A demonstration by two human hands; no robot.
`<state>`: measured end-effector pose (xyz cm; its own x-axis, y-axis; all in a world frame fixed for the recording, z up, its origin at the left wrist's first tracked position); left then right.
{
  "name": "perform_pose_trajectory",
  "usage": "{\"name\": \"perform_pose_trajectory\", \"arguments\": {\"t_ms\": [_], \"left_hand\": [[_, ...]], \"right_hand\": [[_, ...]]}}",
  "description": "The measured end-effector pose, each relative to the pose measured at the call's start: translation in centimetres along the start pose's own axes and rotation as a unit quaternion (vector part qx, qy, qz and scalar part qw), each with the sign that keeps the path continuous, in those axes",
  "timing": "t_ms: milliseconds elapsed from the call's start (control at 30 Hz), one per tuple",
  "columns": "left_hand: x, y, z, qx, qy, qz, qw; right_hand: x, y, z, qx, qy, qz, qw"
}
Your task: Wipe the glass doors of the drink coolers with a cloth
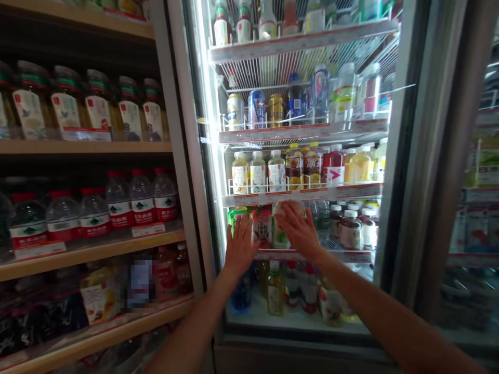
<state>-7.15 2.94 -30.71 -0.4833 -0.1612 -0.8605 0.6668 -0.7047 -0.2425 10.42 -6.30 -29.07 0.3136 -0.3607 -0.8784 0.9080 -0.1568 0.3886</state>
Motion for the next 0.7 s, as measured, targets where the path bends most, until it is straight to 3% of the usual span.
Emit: {"name": "perform_pose_trajectory", "arguments": {"t_ms": [100, 233, 300, 500, 700], "left_hand": [[-0.3, 1.3, -0.4, 0.012, -0.005, -0.005, 1.000], [0.2, 2.9, -1.2, 0.020, -0.008, -0.015, 1.000], [0.2, 3.7, -1.5, 0.023, -0.007, -0.026, 0.999], [-0.9, 5.4, -1.8, 0.024, -0.022, -0.013, 0.999], [0.6, 6.7, -2.8, 0.030, -0.049, -0.031, 0.998]], "right_hand": [[0.0, 1.6, 0.6, 0.011, 0.014, -0.059, 0.998], [4.8, 0.4, 0.3, -0.007, -0.030, 0.019, 0.999], [5.9, 0.3, 0.4, -0.009, -0.039, 0.036, 0.999], [4.1, 2.9, 1.0, 0.017, 0.031, -0.082, 0.996], [9.8, -0.1, 0.5, -0.005, -0.043, -0.032, 0.999]]}}
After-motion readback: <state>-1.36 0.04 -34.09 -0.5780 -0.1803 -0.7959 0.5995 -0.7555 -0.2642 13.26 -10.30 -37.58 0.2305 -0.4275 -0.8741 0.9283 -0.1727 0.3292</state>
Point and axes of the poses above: each hand's wrist, its own x-axis away from the middle knuckle, its own z-axis out of the back of the hand, y = z × x, the point moved 3 cm from there along -x, towards the middle knuckle, and after that the axes turned 2 degrees about -z, right-handed, at the moved point
